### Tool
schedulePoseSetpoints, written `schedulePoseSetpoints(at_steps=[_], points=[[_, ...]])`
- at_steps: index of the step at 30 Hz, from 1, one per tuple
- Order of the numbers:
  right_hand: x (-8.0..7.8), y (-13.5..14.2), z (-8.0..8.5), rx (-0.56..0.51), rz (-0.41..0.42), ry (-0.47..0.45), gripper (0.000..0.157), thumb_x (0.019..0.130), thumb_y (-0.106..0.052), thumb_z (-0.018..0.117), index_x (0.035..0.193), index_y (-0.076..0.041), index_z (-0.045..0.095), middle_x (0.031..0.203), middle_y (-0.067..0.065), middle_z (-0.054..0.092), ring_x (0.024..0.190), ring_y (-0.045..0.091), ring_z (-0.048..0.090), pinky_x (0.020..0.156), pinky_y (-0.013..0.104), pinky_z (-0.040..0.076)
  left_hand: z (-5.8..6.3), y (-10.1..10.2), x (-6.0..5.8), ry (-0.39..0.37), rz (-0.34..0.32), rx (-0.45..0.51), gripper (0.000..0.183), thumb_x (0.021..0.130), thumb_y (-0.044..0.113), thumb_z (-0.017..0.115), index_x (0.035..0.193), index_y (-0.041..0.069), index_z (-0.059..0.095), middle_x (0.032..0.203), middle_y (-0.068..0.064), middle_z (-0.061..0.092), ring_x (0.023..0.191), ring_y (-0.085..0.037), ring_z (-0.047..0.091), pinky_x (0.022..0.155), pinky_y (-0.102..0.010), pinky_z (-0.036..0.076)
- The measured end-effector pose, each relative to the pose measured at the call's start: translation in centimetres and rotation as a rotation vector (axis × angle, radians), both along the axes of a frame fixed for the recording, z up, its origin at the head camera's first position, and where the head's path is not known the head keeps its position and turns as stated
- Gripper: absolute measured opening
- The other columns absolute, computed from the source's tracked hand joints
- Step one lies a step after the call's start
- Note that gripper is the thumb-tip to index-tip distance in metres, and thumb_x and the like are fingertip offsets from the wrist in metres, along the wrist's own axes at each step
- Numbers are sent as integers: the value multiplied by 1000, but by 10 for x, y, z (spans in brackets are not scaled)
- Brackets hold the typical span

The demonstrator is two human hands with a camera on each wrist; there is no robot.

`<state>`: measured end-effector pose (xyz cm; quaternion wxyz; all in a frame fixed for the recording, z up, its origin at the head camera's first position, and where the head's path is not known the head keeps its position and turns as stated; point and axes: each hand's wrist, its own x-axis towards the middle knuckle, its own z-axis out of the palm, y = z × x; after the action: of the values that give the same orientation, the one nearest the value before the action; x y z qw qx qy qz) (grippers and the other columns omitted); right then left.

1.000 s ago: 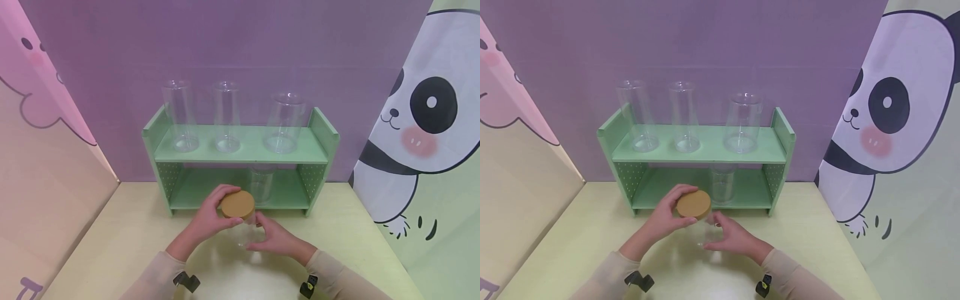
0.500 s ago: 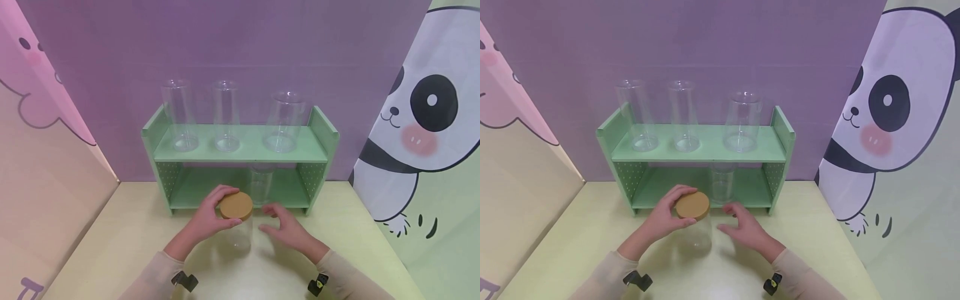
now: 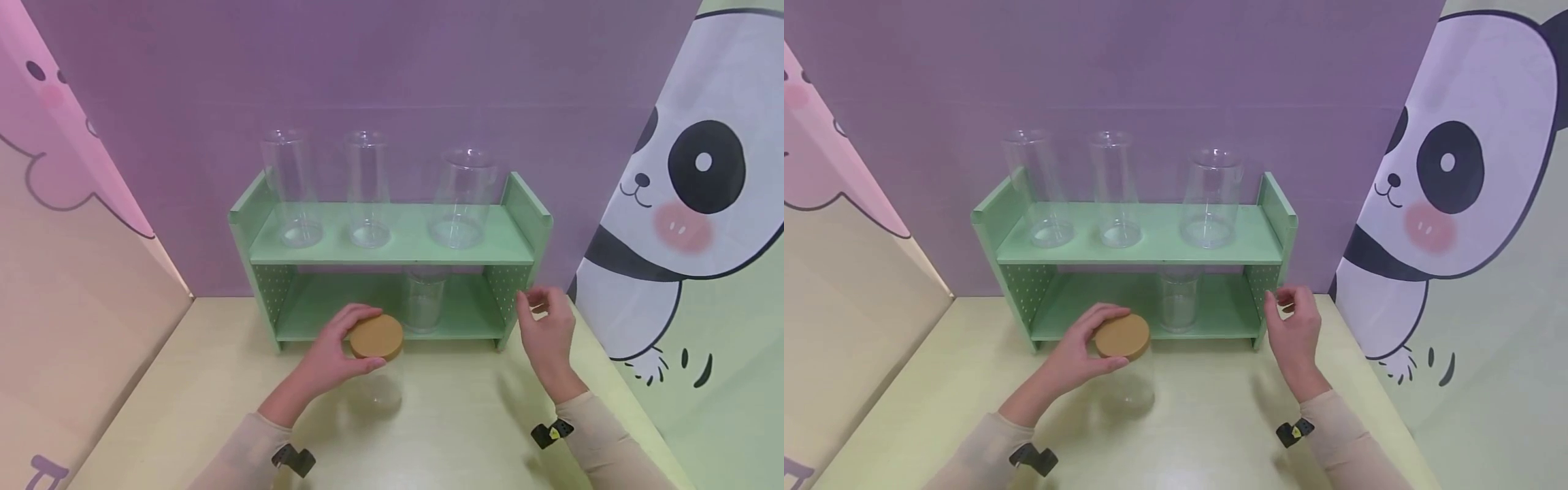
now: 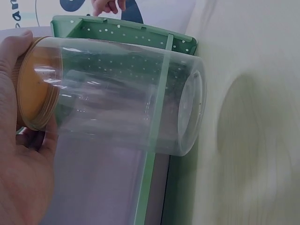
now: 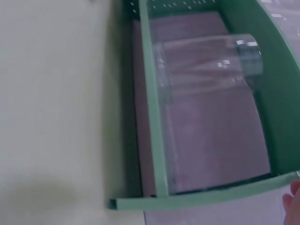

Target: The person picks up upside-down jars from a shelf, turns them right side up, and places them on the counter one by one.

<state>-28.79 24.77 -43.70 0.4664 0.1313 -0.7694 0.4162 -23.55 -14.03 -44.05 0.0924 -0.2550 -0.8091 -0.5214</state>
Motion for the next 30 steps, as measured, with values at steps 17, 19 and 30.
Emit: schedulePoseSetpoints(at_steps=[17,19,30], points=[[-24,13,12,-9,-4,-117,22,103,1,70,125,8,71,117,24,72,101,36,75,78,8,55,-2,-12,1,30,33,-43,78,82,22,101,151,12,64,148,-2,62,137,-28,59,115,-53,53],[-26,14,11,6,-24,-107,21,103,1,71,123,7,72,115,23,74,96,38,76,74,2,50,-2,-12,1,42,35,-51,78,83,22,100,151,11,64,148,-3,62,137,-29,59,114,-53,53],[-30,10,12,116,-112,-57,18,98,5,70,116,9,71,106,25,75,85,41,78,69,30,60,1,-28,0,58,78,-106,81,83,24,100,153,11,63,150,-3,61,138,-32,59,114,-60,52]])
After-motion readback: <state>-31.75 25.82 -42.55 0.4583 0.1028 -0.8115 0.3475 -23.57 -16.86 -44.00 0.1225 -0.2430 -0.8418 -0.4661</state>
